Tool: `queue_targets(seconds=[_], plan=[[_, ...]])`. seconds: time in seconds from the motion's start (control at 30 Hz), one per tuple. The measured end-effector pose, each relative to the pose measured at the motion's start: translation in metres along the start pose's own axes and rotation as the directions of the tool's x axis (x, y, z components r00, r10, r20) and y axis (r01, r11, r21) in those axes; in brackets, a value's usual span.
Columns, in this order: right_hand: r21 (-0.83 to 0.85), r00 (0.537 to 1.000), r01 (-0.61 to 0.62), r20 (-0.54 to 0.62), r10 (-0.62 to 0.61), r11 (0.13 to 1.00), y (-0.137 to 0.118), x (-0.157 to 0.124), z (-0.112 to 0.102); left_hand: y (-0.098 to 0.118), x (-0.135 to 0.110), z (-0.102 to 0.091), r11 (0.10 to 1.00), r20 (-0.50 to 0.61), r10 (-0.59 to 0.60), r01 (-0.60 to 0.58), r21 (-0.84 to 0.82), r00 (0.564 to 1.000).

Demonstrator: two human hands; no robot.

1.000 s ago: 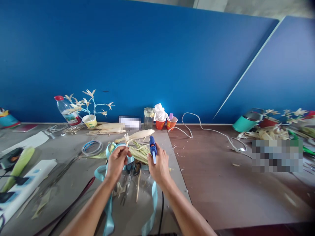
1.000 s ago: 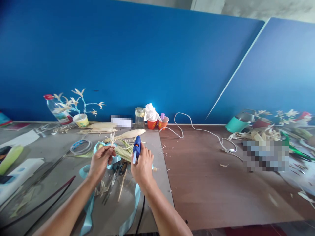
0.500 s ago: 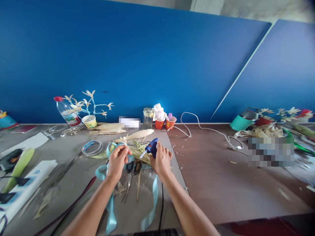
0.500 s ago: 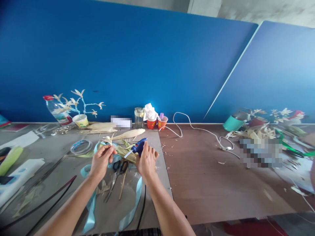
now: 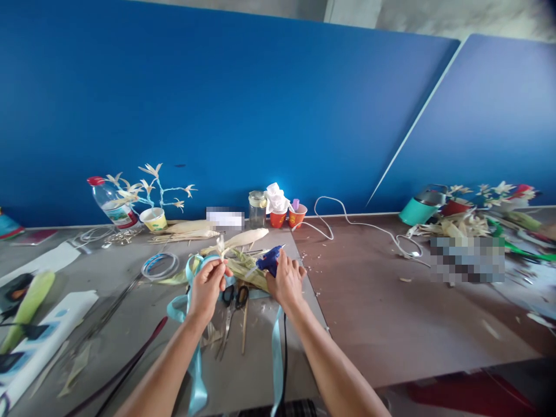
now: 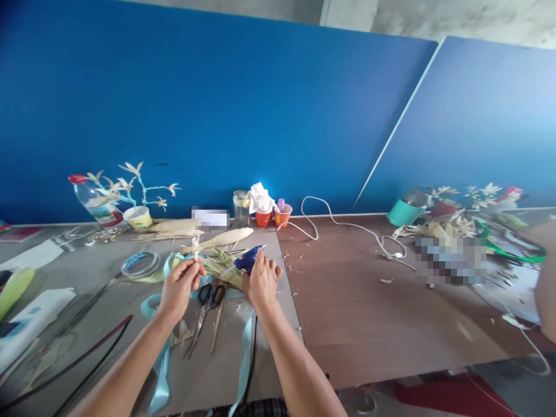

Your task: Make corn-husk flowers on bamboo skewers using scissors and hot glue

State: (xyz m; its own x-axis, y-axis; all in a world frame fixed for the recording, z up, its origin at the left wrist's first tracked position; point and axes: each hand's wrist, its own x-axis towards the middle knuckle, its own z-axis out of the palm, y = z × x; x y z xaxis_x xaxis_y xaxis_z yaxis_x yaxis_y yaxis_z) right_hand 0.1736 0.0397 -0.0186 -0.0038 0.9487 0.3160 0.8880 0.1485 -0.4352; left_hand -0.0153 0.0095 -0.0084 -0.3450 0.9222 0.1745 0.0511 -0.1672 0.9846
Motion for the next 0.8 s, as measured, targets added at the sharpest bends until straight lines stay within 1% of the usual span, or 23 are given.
queue_targets(seconds=[0.37, 0.63, 0.8], plan=[[0.025, 1.0, -0.001, 0.025, 0.0, 1.0, -0.0028, -0.0009, -0.002, 0.0012, -0.0001, 0.0017, 1.0, 0.033, -0.023, 0.023, -0.004, 0.999], [0.022, 1.0, 0.031, 0.002, -0.031, 0.999, -0.0029, -0.0023, -0.0065, 0.0031, -0.0019, 0.0038, 1.0, 0.039, -0.014, 0.015, -0.012, 0.999], [0.021, 0.999, 0.031, 0.033, -0.032, 0.999, -0.0029, -0.0024, -0.0022, 0.0037, -0.0032, 0.0042, 1.0, 0.067, -0.012, 0.012, 0.001, 0.998]])
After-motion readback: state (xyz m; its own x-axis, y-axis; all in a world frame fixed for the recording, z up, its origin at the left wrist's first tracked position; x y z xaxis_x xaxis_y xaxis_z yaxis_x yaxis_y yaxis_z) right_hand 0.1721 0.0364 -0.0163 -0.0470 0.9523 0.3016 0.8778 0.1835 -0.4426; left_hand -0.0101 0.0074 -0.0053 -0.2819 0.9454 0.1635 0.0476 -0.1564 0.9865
